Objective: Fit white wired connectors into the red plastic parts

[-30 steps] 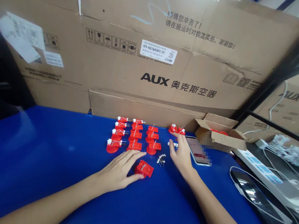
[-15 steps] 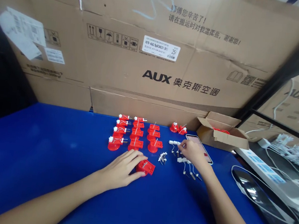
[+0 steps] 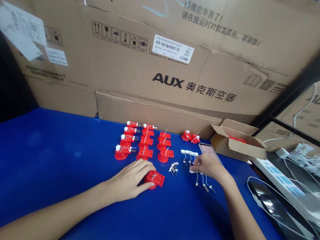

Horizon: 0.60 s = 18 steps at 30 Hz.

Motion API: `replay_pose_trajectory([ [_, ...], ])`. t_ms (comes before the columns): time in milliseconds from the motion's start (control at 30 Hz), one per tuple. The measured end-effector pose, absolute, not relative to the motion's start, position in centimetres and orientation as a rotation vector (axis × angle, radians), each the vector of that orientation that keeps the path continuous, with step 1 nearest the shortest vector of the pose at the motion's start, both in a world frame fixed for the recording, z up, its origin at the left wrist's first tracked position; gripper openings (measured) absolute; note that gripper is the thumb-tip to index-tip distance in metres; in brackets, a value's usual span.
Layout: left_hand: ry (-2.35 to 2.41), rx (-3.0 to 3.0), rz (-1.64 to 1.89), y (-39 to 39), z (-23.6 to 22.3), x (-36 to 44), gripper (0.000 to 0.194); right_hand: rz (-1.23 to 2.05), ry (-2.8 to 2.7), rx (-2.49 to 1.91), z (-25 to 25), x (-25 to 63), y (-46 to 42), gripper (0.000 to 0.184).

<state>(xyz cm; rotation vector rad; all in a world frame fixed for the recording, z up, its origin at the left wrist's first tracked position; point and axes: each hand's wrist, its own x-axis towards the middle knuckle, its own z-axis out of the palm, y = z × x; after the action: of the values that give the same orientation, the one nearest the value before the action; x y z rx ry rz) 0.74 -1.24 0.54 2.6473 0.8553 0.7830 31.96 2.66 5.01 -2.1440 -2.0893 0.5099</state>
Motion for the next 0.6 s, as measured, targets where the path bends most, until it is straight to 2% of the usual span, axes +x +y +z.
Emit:
replay_pose_trajectory([
  [267,0.914,2.471,0.740,-1.2,0.3,0.9,0.029,0.841,-2.220,-1.959,5.2,30.0,1.6,0.010],
  [400,0.932,2.366,0.706,-1.2,0.3,0.9,0.031,0.974,-2.279,-1.813,5.7,29.4,1.2,0.012],
  [600,0.912,2.295,0.743,-0.9,-0.2,1.0,0.034,0.865,-2.235,-1.856,5.6,29.7,1.3,0.022],
])
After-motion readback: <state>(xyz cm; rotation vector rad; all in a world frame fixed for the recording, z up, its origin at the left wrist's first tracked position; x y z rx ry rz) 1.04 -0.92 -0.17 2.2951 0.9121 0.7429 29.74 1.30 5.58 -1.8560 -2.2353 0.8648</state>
